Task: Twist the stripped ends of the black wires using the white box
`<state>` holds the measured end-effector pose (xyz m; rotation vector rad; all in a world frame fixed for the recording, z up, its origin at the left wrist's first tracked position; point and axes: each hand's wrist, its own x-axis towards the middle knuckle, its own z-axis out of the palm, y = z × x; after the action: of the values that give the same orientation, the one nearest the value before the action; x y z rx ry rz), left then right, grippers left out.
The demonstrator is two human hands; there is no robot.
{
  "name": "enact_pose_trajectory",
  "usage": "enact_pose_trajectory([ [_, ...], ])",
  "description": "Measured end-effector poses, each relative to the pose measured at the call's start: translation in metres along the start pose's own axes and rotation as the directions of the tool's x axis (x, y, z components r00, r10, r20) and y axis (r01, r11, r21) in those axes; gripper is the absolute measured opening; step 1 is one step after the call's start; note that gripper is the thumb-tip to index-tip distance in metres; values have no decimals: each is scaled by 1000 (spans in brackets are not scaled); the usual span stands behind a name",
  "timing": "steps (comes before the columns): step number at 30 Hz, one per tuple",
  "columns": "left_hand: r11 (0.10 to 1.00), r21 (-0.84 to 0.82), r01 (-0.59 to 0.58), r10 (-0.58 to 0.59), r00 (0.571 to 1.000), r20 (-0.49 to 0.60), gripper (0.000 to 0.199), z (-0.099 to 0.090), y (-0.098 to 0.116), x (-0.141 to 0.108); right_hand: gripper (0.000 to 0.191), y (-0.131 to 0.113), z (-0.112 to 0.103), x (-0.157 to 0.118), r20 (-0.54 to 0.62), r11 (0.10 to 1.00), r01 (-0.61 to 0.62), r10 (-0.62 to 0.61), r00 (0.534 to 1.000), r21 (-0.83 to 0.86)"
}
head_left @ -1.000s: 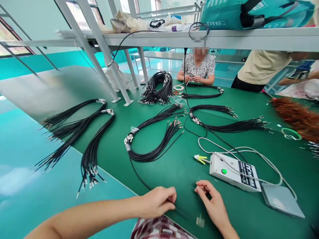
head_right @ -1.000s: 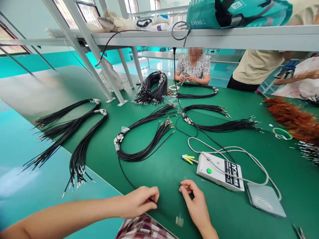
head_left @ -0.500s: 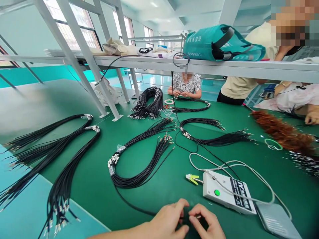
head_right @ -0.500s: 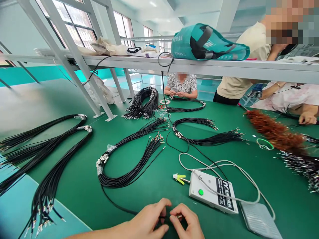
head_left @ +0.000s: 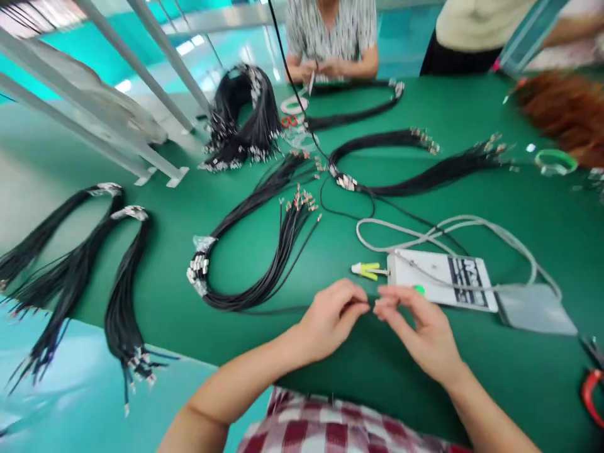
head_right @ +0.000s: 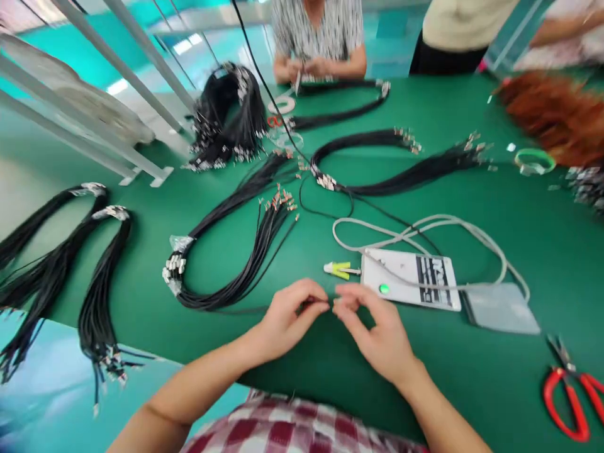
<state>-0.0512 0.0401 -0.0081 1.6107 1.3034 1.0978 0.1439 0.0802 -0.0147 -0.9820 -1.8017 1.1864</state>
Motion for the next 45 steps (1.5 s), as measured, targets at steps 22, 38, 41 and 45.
enact_pose_trajectory([
  [22, 916, -366, 165, -193, 980, -42, 12, -7, -15, 0, 21, 0, 45, 5, -123, 979, -121, 142, 982, 165],
  [38, 990, -135, 44, -51, 997, -51, 8, 1, -21, -7, 8, 4, 49, 5, -61, 869, -227, 280, 958, 439],
  [41, 997, -82, -16, 8, 994, -105, 2, 2, -22, -5, 10, 4, 49, 3, -88, 891, -212, 268, 960, 402],
  [45, 992, 43, -115, 119, 987, -105, 5, -2, -20, -4, 17, 4, 46, 0, -75, 893, -175, 225, 971, 414],
])
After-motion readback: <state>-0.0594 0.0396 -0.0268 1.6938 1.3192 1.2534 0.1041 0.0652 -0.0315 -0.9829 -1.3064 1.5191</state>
